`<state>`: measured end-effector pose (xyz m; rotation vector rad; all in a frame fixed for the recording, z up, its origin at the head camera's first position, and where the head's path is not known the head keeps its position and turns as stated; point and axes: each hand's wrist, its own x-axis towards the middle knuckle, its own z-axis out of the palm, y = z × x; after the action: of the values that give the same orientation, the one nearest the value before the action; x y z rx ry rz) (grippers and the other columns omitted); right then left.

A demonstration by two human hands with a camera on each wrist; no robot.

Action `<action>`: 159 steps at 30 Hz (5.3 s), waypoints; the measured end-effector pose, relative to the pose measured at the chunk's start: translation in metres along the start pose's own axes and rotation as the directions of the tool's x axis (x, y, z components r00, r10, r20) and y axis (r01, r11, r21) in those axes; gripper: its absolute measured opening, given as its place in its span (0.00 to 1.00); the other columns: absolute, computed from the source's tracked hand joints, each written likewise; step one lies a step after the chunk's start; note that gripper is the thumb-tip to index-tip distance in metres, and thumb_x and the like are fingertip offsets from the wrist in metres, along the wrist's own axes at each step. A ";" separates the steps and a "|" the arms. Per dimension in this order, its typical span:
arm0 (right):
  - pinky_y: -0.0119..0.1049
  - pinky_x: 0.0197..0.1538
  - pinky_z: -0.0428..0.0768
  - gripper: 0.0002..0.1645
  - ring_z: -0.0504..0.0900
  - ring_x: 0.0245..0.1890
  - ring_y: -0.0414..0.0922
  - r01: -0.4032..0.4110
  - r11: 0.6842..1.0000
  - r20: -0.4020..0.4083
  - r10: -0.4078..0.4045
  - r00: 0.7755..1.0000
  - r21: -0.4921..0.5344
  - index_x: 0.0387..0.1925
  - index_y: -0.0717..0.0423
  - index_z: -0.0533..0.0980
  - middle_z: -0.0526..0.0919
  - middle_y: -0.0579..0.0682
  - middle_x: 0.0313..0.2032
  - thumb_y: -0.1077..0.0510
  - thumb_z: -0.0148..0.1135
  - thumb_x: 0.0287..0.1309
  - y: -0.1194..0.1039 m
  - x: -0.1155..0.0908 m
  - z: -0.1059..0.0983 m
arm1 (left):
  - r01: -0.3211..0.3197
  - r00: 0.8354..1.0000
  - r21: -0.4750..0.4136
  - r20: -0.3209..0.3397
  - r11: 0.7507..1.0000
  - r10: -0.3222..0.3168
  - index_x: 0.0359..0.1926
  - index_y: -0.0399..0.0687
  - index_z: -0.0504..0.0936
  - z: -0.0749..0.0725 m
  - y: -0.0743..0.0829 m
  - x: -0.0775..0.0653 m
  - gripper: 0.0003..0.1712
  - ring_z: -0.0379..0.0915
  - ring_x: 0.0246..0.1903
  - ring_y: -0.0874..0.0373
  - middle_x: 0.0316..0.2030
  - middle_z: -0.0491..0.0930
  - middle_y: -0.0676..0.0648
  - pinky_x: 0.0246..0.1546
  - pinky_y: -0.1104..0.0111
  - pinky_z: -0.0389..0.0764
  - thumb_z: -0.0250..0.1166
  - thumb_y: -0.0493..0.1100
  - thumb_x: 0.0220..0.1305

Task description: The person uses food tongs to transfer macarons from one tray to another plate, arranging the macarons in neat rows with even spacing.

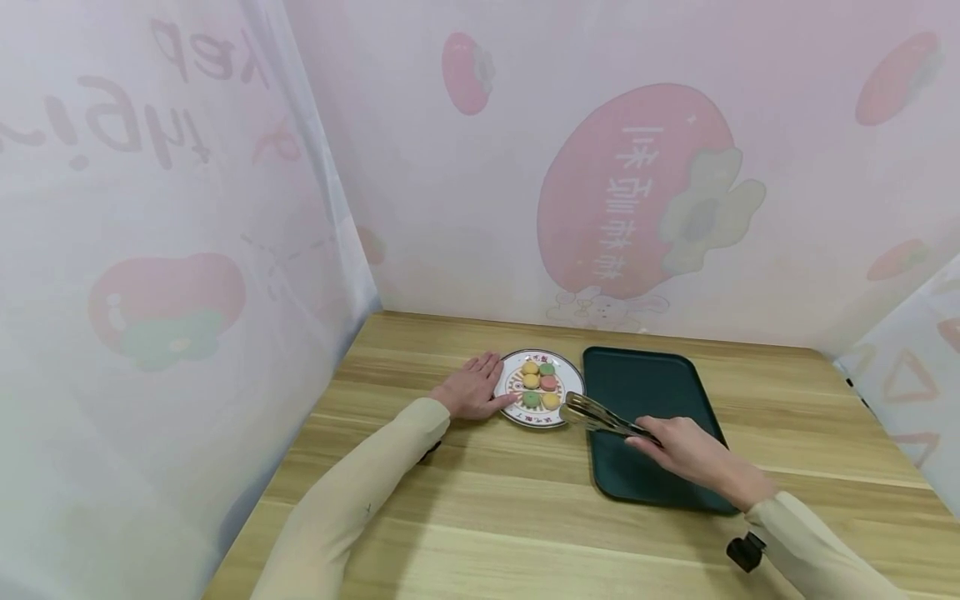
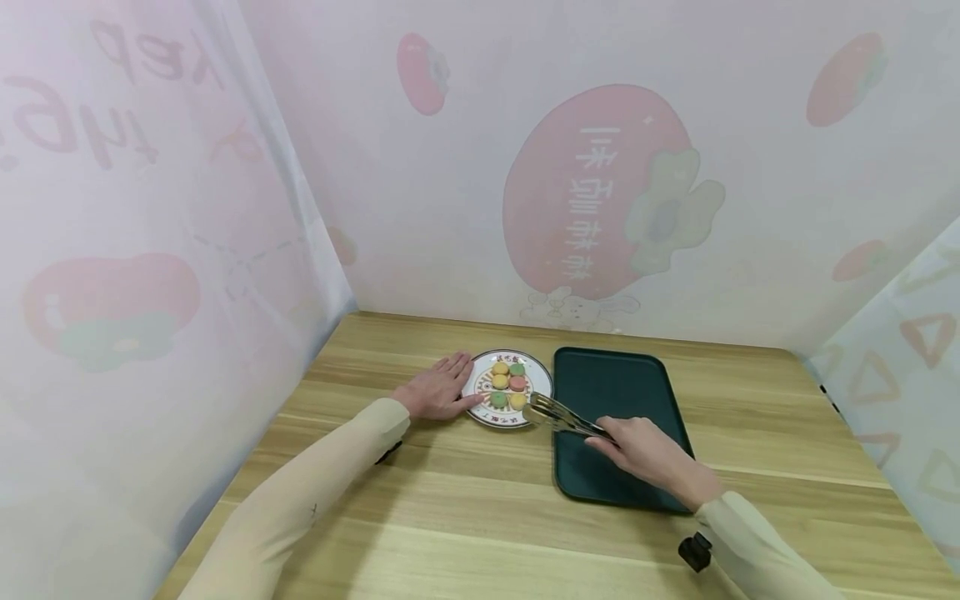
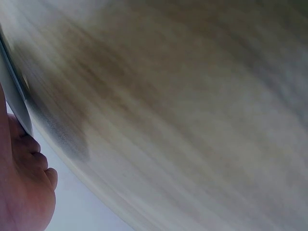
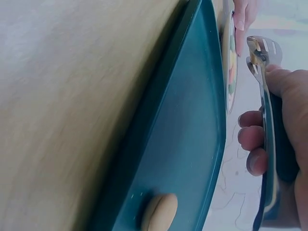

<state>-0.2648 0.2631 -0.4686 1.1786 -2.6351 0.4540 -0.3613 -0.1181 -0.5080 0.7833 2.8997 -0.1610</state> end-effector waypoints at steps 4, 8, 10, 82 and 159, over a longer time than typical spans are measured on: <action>0.20 0.21 0.67 0.07 0.63 0.17 0.24 -0.014 1.000 0.026 0.013 1.000 0.016 0.34 0.49 0.77 0.71 0.31 0.20 0.51 0.62 0.65 -0.001 0.007 0.004 | -0.001 1.000 -0.012 -0.006 1.000 0.001 0.77 0.39 0.43 0.001 0.000 0.001 0.54 0.35 0.78 0.48 0.78 0.41 0.40 0.78 0.59 0.45 0.28 0.76 0.68; 0.20 0.22 0.68 0.08 0.64 0.18 0.25 -0.028 0.999 0.054 0.027 0.998 0.026 0.36 0.50 0.78 0.71 0.32 0.20 0.51 0.63 0.65 -0.002 0.015 0.008 | -0.001 1.000 -0.017 -0.013 1.000 0.001 0.77 0.39 0.44 0.002 0.000 0.002 0.54 0.35 0.78 0.48 0.78 0.42 0.39 0.78 0.58 0.46 0.29 0.76 0.68; 0.21 0.22 0.68 0.08 0.64 0.18 0.25 -0.036 0.999 0.069 0.033 0.997 0.030 0.37 0.51 0.78 0.71 0.32 0.20 0.51 0.62 0.65 -0.003 0.018 0.010 | 0.000 1.000 -0.014 -0.012 1.000 0.000 0.77 0.39 0.43 0.002 -0.001 0.002 0.54 0.35 0.78 0.48 0.78 0.42 0.39 0.78 0.58 0.45 0.29 0.76 0.68; 0.23 0.21 0.66 0.12 0.64 0.17 0.28 -0.110 0.993 0.086 0.112 0.990 -0.033 0.35 0.46 0.76 0.69 0.32 0.19 0.44 0.62 0.64 0.000 0.039 0.008 | -0.003 1.000 -0.015 -0.009 1.000 0.003 0.77 0.37 0.44 -0.002 -0.004 -0.003 0.54 0.36 0.78 0.47 0.78 0.42 0.38 0.78 0.58 0.46 0.29 0.75 0.69; 0.20 0.20 0.58 0.20 0.58 0.19 0.21 -0.109 0.976 -0.156 0.079 0.985 -0.189 0.36 0.51 0.79 0.71 0.28 0.23 0.55 0.79 0.40 0.053 -0.124 -0.049 | -0.007 1.000 -0.027 -0.024 1.000 0.006 0.77 0.37 0.45 -0.004 0.000 -0.004 0.52 0.38 0.78 0.45 0.78 0.43 0.38 0.78 0.57 0.48 0.32 0.74 0.70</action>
<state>-0.2200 0.3993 -0.4723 0.9263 -2.5468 0.2766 -0.3581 -0.1197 -0.5029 0.7953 2.9148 -0.1128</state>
